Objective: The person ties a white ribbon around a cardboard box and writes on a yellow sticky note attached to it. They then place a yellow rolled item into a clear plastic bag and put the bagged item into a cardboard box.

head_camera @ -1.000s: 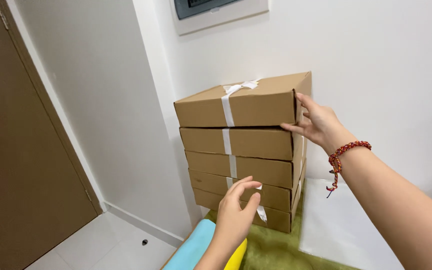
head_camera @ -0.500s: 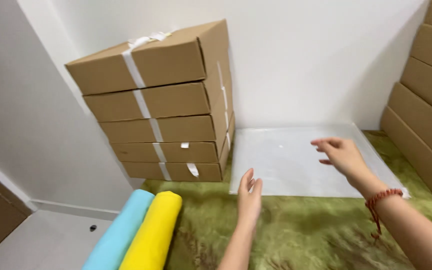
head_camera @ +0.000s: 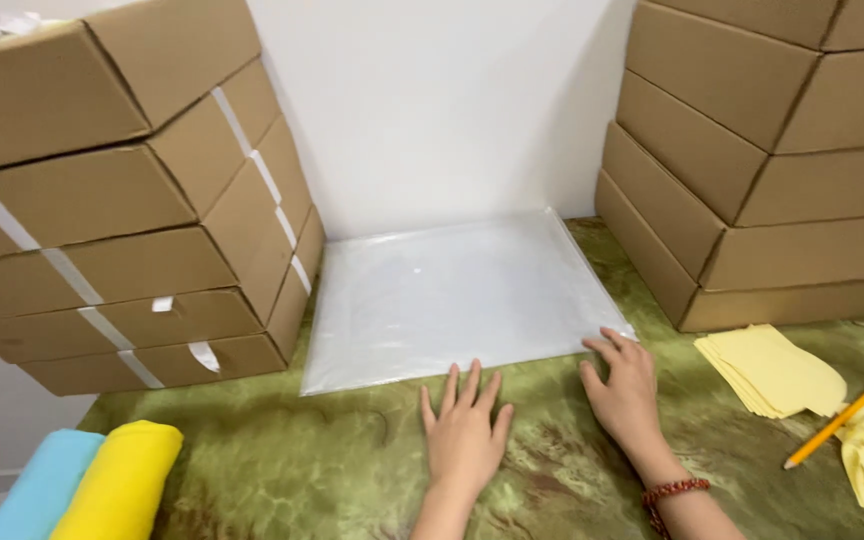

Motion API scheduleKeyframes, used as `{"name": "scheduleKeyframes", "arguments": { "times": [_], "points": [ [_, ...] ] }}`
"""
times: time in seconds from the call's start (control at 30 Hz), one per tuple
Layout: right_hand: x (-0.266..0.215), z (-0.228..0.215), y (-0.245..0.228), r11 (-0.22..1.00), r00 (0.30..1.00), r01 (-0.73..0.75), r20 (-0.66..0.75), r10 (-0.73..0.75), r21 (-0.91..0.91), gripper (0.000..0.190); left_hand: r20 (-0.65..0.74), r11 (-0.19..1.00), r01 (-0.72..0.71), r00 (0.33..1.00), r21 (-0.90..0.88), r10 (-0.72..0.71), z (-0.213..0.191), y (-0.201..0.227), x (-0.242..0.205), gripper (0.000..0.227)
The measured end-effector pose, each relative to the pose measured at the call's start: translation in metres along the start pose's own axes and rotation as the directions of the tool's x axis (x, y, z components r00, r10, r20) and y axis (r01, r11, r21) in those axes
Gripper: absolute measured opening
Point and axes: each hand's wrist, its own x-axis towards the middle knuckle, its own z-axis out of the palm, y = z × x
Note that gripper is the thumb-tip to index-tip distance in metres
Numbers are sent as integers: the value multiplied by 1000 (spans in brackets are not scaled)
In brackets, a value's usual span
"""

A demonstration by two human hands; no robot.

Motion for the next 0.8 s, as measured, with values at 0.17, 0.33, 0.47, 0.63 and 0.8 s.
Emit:
{"name": "scheduleKeyframes", "arguments": {
  "times": [0.17, 0.33, 0.47, 0.63, 0.8],
  "points": [
    [20, -24, 36, 982, 986, -152, -85, 144, -108, 47, -139, 999, -30, 990, 14, 32, 23, -12, 11, 60],
    [34, -25, 47, 994, 971, -112, -213, 106, -17, 31, -221, 997, -82, 972, -6, 79, 25, -15, 11, 59],
    [34, -37, 4, 932, 929, -356, -140, 344, -73, 34, -232, 995, -103, 968, -3, 99, 33, -21, 13, 58],
    [28, -13, 40, 991, 950, -86, -292, 113, 105, 17, -263, 997, -69, 963, -34, 58, 29, -17, -2, 57],
    [6, -12, 11, 854, 973, -96, -132, 189, 511, 15, -277, 995, -78, 959, -56, 59, 19, -9, -9, 56]
  ]
}}
